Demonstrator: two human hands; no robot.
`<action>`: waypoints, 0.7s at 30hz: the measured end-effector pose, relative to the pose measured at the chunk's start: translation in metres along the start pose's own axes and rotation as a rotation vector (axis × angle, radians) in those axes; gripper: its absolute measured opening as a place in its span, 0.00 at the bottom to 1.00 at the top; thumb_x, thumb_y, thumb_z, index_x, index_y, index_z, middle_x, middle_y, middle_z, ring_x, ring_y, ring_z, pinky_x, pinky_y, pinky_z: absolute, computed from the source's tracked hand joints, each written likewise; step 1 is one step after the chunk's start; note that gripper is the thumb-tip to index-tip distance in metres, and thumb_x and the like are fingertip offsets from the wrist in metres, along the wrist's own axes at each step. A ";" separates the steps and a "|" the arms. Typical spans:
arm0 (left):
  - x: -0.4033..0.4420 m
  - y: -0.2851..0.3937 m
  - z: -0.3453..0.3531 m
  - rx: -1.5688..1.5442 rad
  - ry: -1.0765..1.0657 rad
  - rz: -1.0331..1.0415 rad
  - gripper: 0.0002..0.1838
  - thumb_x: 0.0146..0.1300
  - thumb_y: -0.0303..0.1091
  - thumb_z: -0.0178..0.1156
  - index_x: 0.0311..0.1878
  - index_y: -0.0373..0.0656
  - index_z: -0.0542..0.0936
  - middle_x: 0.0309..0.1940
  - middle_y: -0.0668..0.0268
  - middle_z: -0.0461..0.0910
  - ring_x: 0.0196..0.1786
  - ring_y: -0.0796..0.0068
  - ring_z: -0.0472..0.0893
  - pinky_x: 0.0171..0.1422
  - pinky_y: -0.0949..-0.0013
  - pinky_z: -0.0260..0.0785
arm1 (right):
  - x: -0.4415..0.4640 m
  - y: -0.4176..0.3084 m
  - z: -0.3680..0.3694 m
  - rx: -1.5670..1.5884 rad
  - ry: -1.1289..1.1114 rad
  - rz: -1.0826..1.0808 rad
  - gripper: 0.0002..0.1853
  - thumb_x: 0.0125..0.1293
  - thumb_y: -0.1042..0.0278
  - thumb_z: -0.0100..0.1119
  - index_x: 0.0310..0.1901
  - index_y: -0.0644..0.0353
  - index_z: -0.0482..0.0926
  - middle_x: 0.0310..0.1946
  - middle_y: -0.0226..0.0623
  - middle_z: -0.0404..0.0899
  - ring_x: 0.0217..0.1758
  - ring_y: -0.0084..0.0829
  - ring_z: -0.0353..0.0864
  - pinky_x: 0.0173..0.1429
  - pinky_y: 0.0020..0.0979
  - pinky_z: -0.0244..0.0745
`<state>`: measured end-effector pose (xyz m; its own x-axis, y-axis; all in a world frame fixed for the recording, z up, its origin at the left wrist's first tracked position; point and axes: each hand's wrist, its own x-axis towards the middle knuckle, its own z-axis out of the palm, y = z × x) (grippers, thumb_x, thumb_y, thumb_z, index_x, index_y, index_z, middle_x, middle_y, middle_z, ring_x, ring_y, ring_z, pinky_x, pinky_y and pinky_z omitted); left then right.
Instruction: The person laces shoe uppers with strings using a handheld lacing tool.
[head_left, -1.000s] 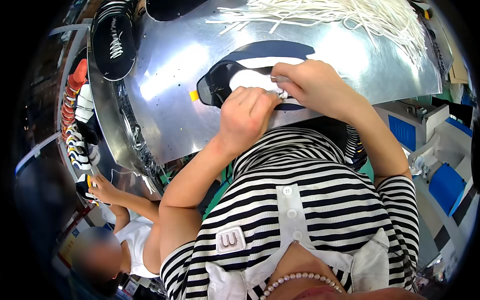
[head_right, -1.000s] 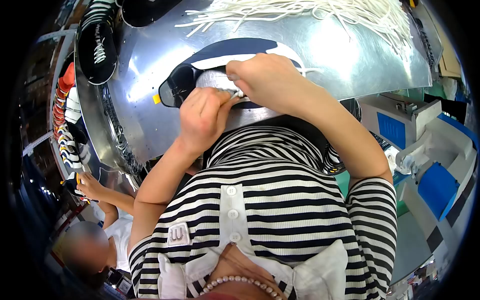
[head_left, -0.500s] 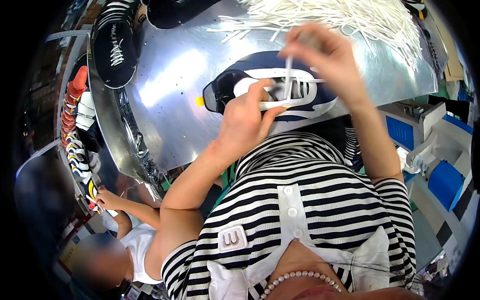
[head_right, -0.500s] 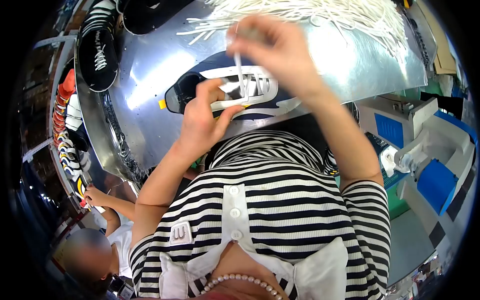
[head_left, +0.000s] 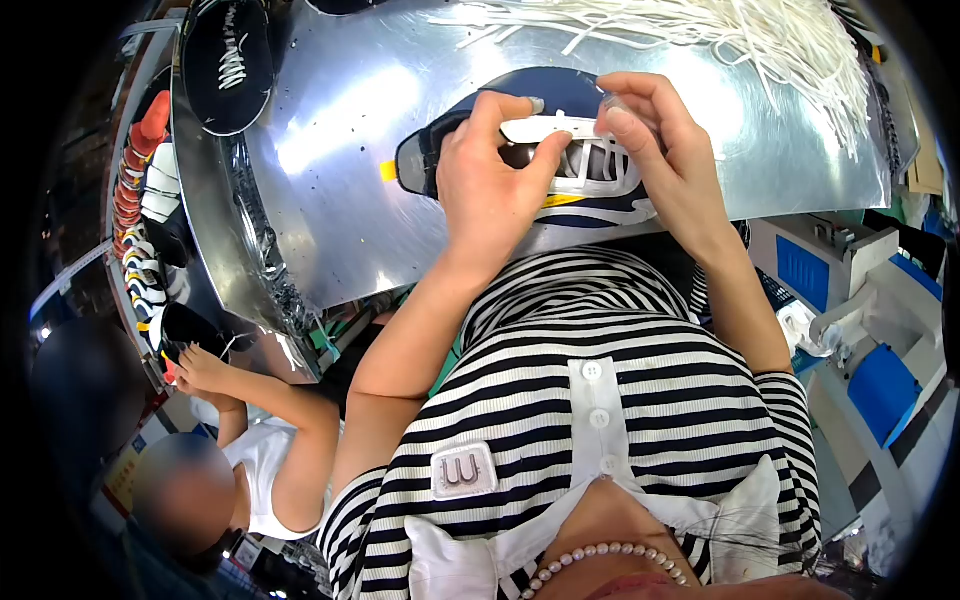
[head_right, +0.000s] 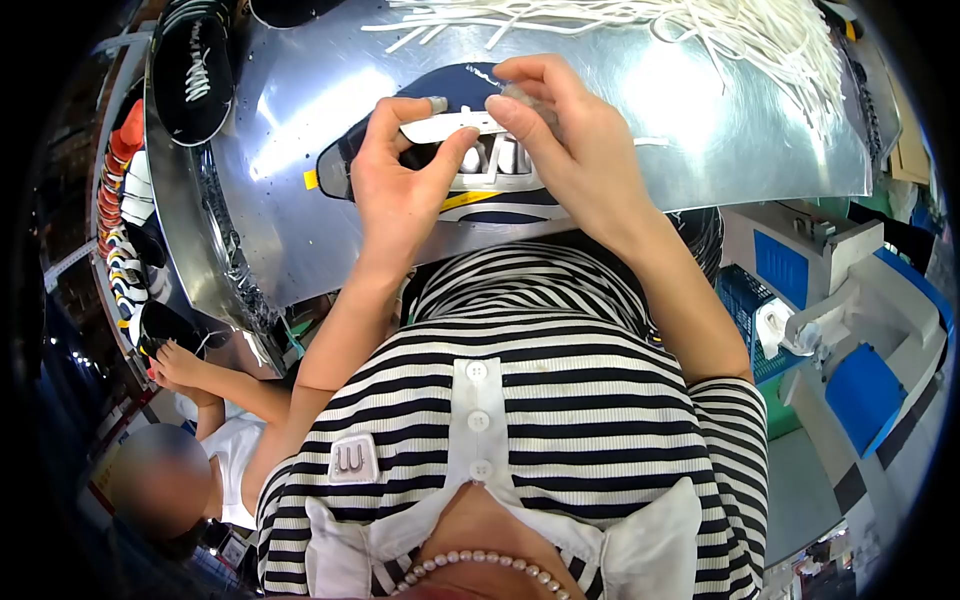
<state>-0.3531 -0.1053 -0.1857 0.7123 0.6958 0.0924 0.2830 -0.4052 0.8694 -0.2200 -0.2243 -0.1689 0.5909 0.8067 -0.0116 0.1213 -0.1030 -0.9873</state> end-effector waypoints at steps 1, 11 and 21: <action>0.000 0.000 0.000 -0.001 -0.006 -0.004 0.16 0.59 0.24 0.69 0.47 0.35 0.74 0.35 0.62 0.84 0.37 0.80 0.82 0.42 0.78 0.74 | -0.004 -0.004 -0.003 -0.074 -0.007 0.035 0.11 0.71 0.66 0.59 0.49 0.63 0.77 0.36 0.37 0.84 0.36 0.25 0.83 0.39 0.26 0.75; -0.005 -0.001 0.001 0.108 0.014 0.083 0.15 0.59 0.24 0.68 0.48 0.35 0.75 0.36 0.62 0.84 0.35 0.79 0.82 0.41 0.76 0.73 | -0.007 0.006 -0.001 -0.546 -0.060 -0.228 0.07 0.65 0.69 0.60 0.40 0.60 0.74 0.24 0.38 0.82 0.29 0.40 0.83 0.32 0.37 0.74; -0.004 -0.002 0.000 -0.106 -0.002 -0.024 0.15 0.61 0.22 0.62 0.52 0.35 0.74 0.40 0.59 0.85 0.42 0.76 0.82 0.47 0.74 0.73 | 0.004 -0.015 -0.001 -0.831 -0.101 -0.238 0.10 0.61 0.67 0.62 0.40 0.60 0.74 0.24 0.37 0.81 0.28 0.39 0.84 0.32 0.36 0.77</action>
<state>-0.3564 -0.1070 -0.1876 0.7075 0.7032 0.0702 0.2307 -0.3237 0.9176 -0.2193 -0.2202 -0.1542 0.4070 0.9044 0.1281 0.7990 -0.2846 -0.5297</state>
